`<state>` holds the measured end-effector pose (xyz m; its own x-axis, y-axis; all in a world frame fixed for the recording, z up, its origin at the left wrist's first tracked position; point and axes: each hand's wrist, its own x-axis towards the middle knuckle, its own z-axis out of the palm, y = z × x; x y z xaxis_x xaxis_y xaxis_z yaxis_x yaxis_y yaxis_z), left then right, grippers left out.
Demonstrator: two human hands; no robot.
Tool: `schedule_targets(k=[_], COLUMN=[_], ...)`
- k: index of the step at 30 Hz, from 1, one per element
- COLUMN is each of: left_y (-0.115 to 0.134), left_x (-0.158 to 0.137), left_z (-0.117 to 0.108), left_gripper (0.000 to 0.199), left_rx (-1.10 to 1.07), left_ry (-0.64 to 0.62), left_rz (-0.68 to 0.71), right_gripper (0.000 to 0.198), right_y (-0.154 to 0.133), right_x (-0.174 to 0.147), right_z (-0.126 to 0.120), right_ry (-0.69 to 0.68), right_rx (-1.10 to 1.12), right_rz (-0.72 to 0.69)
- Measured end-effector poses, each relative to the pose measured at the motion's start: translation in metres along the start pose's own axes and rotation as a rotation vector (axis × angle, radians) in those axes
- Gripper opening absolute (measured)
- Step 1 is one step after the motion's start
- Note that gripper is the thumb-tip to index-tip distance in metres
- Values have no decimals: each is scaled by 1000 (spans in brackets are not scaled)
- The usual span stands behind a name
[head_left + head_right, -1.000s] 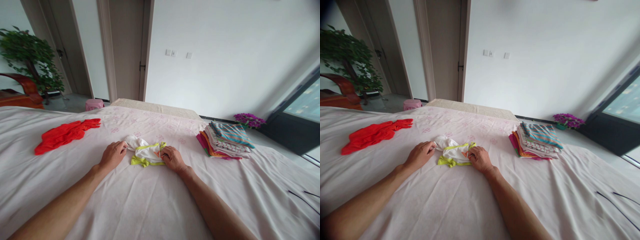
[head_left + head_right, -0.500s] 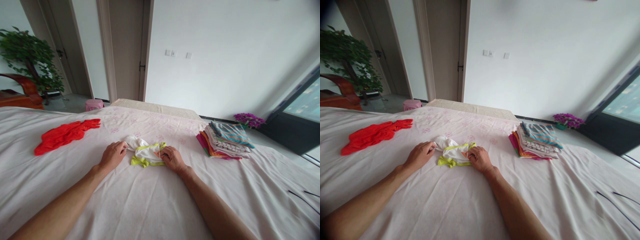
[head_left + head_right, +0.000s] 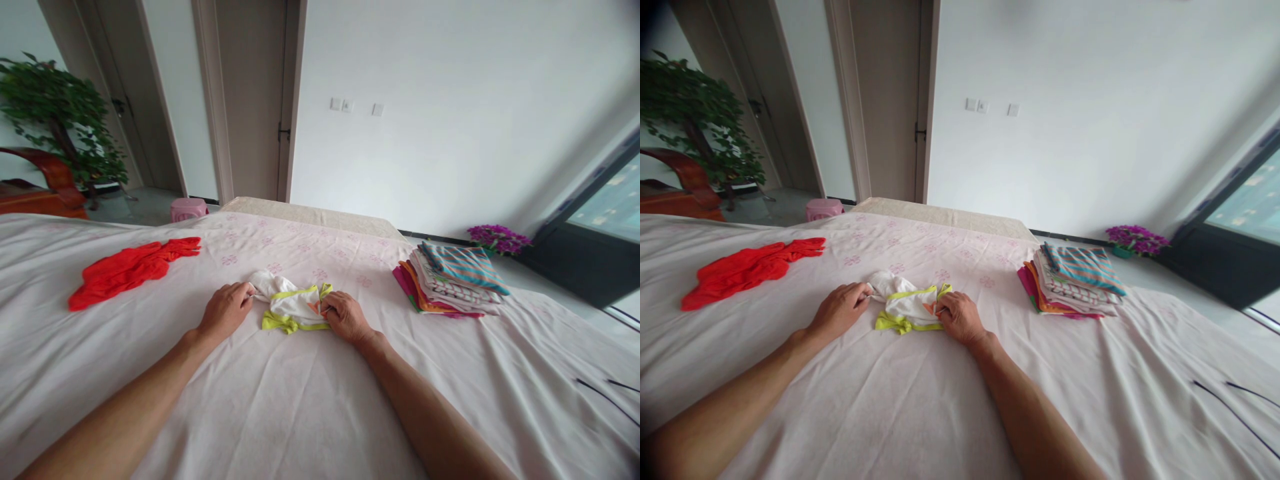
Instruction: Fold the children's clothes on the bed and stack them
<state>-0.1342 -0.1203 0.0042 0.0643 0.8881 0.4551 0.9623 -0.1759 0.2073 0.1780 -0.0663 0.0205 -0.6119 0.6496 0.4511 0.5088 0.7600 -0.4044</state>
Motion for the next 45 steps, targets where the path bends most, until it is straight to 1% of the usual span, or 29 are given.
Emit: schedule_targets(k=[17, 24, 45], left_y=[1, 4, 3], left_x=[1, 0, 0], left_z=[-1, -2, -2], left_gripper=[12, 12, 15], left_rx=[6, 44, 14], left_ry=[-5, -10, -28], left_rz=[-4, -15, -14], right_gripper=[21, 22, 21], right_y=[0, 1, -3], right_x=[0, 0, 1], right_z=[-1, 0, -2], right_ry=[3, 4, -5], right_rx=[11, 14, 2], right_rz=[-15, -8, -4])
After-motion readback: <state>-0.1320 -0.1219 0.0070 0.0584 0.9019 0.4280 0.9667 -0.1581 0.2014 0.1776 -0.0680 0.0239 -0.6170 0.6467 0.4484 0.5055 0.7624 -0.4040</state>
